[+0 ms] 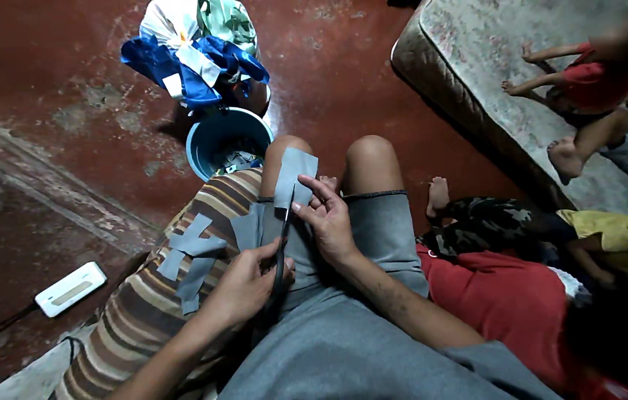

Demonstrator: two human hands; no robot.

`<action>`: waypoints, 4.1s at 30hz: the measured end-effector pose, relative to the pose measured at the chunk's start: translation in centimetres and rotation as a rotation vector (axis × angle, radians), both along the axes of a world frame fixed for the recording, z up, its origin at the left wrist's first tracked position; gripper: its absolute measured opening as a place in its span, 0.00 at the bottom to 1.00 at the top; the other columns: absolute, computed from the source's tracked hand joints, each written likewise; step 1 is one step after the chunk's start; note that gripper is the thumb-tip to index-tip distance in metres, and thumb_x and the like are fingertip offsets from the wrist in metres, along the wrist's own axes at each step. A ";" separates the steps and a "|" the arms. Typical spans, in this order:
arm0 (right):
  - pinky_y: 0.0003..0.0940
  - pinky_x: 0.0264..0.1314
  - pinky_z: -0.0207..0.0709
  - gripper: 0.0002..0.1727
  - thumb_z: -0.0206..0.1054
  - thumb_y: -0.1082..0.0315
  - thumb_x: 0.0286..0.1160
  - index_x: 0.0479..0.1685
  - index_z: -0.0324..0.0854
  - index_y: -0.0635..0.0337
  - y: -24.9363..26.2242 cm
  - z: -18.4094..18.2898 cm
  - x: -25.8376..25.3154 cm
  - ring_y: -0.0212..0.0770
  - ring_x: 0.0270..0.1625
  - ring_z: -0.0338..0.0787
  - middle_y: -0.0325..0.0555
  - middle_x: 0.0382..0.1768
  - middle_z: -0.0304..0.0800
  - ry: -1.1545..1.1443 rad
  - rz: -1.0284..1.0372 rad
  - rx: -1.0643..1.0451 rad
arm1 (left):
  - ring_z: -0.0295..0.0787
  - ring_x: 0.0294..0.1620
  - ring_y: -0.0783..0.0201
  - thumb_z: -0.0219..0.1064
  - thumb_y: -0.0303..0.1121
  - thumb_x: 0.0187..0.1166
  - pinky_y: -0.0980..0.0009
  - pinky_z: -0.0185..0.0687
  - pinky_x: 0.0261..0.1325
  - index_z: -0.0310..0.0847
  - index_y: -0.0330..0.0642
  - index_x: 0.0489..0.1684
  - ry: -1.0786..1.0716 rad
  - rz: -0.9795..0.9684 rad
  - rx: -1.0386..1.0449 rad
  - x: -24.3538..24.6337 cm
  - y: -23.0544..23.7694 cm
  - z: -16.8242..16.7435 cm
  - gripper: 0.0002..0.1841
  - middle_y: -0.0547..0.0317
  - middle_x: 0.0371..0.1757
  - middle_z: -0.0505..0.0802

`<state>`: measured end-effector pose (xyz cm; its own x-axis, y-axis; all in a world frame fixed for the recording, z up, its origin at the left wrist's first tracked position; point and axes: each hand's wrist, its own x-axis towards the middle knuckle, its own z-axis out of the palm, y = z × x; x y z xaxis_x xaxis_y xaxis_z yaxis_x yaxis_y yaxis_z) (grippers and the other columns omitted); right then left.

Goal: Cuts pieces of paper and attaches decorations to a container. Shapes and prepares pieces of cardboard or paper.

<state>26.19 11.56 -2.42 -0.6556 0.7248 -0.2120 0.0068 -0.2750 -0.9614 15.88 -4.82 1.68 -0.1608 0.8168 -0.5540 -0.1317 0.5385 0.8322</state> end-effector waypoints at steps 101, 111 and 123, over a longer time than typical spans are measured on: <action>0.30 0.52 0.86 0.25 0.75 0.78 0.66 0.66 0.87 0.58 0.9 -0.4 0.0 0.37 0.53 0.88 0.46 0.70 0.83 0.077 0.049 0.102 | 0.97 0.48 0.64 0.69 0.35 0.83 0.67 0.94 0.59 0.73 0.38 0.81 -0.004 0.069 0.055 -0.4 0.9 -0.5 0.27 0.60 0.49 0.98; 0.30 0.50 0.86 0.26 0.76 0.78 0.64 0.66 0.88 0.57 0.6 -0.6 0.1 0.36 0.51 0.88 0.46 0.67 0.84 0.087 0.045 0.099 | 0.97 0.49 0.67 0.69 0.37 0.83 0.69 0.93 0.60 0.75 0.38 0.79 0.035 0.055 0.057 -0.5 0.9 -0.6 0.26 0.62 0.50 0.98; 0.30 0.49 0.87 0.25 0.78 0.78 0.62 0.64 0.88 0.58 0.5 -0.6 0.1 0.35 0.49 0.88 0.46 0.63 0.86 0.112 0.061 0.085 | 0.97 0.49 0.66 0.68 0.35 0.83 0.69 0.93 0.60 0.79 0.38 0.75 0.031 0.053 0.097 -0.6 0.9 -0.7 0.23 0.61 0.49 0.98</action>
<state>26.32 12.05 -3.03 -0.7148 0.6954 -0.0744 -0.0877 -0.1946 -0.9770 15.30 -3.94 0.98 -0.2215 0.8560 -0.4671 -0.1310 0.4485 0.8841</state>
